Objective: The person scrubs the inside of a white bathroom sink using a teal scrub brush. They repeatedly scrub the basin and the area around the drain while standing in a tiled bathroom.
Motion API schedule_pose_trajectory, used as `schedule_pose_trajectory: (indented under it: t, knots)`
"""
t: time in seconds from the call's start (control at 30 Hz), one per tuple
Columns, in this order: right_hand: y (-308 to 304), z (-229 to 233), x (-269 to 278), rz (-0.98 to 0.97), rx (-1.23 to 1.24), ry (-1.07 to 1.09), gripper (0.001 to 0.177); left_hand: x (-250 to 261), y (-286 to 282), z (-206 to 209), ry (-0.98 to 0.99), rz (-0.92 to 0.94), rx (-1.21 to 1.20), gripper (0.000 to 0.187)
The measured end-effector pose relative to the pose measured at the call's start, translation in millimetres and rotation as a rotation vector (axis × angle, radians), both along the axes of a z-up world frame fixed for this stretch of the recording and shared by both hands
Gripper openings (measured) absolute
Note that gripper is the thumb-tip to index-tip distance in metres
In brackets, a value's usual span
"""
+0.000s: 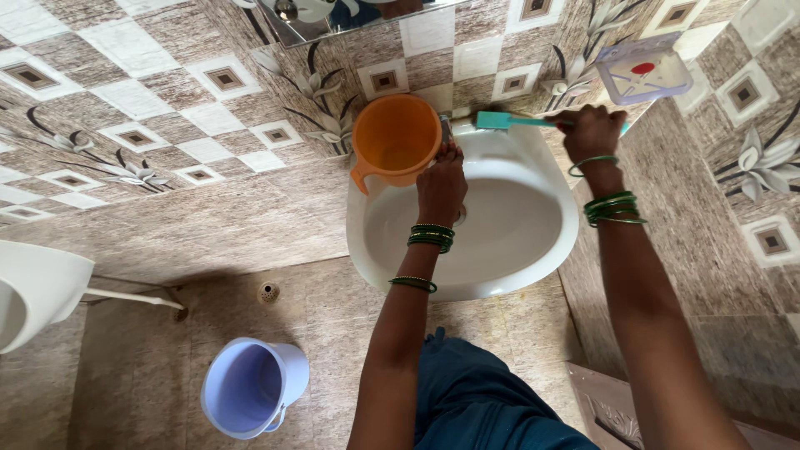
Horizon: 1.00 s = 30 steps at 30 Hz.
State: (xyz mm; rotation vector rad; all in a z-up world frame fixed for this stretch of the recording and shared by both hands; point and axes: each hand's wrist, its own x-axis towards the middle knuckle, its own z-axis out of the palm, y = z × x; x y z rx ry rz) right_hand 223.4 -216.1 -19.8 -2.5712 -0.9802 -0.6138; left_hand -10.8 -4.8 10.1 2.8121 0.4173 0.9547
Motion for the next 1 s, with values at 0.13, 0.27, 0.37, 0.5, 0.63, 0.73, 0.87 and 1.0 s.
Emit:
schedule_pose_trajectory:
  t: [0.13, 0.27, 0.37, 0.5, 0.63, 0.73, 0.87, 1.0]
  knots:
    - [31.7, -9.7, -17.2, 0.056, -0.008, -0.156, 0.017, 1.8, 1.1, -6.7, 0.023, 0.012, -0.004, 0.026]
    - [28.0, -9.6, -16.3, 0.095, 0.039, -0.072, 0.018, 4.5, 2.7, -13.5, 0.005, 0.019, 0.028, 0.024]
    - [-9.3, -3.6, -2.8, -0.009, -0.058, -0.071, 0.02, 6.5, 1.5, -16.1, -0.007, 0.032, 0.065, 0.025]
    - [-16.4, -2.2, -1.8, -0.014, -0.052, -0.017, 0.02, 5.6, 0.8, -13.1, 0.006, 0.024, 0.04, 0.025]
    - [27.1, -8.6, -16.5, 0.036, -0.094, -0.111, 0.019, 3.1, -0.7, -10.9, 0.03, 0.014, -0.009, 0.024]
    - [40.3, -5.7, -14.9, 0.087, -0.002, -0.056, 0.021, 3.9, 1.1, -9.8, -0.028, 0.014, 0.025, 0.023]
    - [8.1, -5.2, -1.5, 0.004, -0.059, -0.071, 0.02, 6.9, 0.9, -12.2, -0.029, 0.03, 0.045, 0.021]
    - [-36.1, -19.5, 2.9, -0.086, 0.071, 0.36, 0.025, 7.3, 0.0, -14.0, 0.053, 0.04, -0.029, 0.026]
